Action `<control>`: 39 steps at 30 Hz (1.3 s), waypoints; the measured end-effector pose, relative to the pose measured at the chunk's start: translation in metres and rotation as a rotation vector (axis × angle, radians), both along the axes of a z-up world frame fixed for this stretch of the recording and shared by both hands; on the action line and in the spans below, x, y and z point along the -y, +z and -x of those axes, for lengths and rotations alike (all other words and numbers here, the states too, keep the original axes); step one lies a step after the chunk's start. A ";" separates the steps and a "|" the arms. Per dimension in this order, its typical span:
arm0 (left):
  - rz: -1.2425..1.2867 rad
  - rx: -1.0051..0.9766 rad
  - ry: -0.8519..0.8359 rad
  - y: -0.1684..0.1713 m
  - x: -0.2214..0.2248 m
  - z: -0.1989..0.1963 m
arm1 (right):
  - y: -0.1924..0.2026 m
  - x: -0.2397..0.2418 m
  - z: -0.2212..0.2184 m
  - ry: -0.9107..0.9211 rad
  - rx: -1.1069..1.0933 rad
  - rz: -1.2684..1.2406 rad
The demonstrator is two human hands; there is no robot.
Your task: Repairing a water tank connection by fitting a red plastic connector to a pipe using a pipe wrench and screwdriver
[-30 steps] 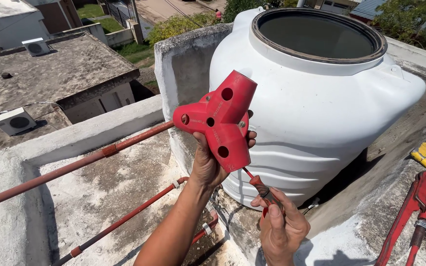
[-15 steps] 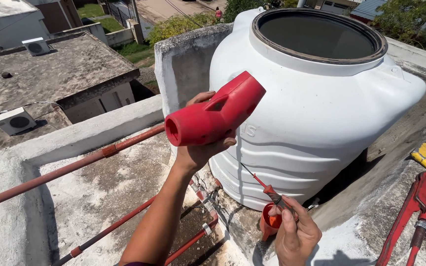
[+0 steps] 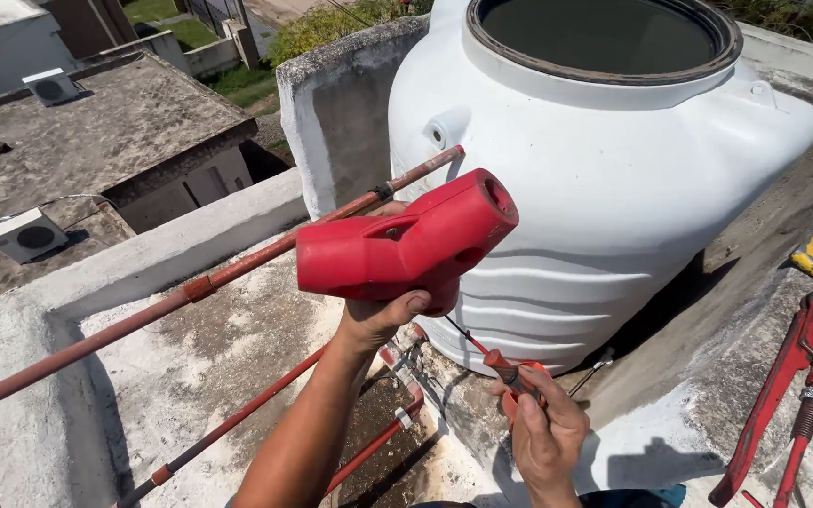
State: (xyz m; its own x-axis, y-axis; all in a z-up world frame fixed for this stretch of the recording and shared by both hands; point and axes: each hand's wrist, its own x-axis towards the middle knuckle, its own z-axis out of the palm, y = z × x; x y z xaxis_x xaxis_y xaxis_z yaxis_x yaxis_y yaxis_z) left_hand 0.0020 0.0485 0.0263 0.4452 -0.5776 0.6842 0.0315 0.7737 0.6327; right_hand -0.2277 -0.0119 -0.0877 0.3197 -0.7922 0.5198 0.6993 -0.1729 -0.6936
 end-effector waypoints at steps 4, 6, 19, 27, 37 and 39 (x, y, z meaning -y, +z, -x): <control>-0.103 -0.300 -0.066 -0.088 0.031 -0.009 | -0.008 0.015 -0.015 0.262 0.116 -0.055; -0.175 -0.287 -0.161 -0.110 0.046 -0.014 | -0.024 0.024 -0.023 0.374 0.176 -0.169; 0.014 -0.097 -0.135 0.062 -0.013 0.041 | -0.012 0.057 -0.011 0.089 0.009 -0.293; -0.030 -0.109 -0.071 0.010 0.002 0.017 | 0.001 0.036 -0.024 0.265 0.118 -0.409; 0.075 -0.281 -0.178 -0.039 0.023 -0.003 | 0.003 0.038 -0.019 0.298 0.120 -0.356; 0.052 -0.422 -0.175 -0.015 0.019 0.012 | 0.013 0.034 -0.023 0.331 0.121 -0.332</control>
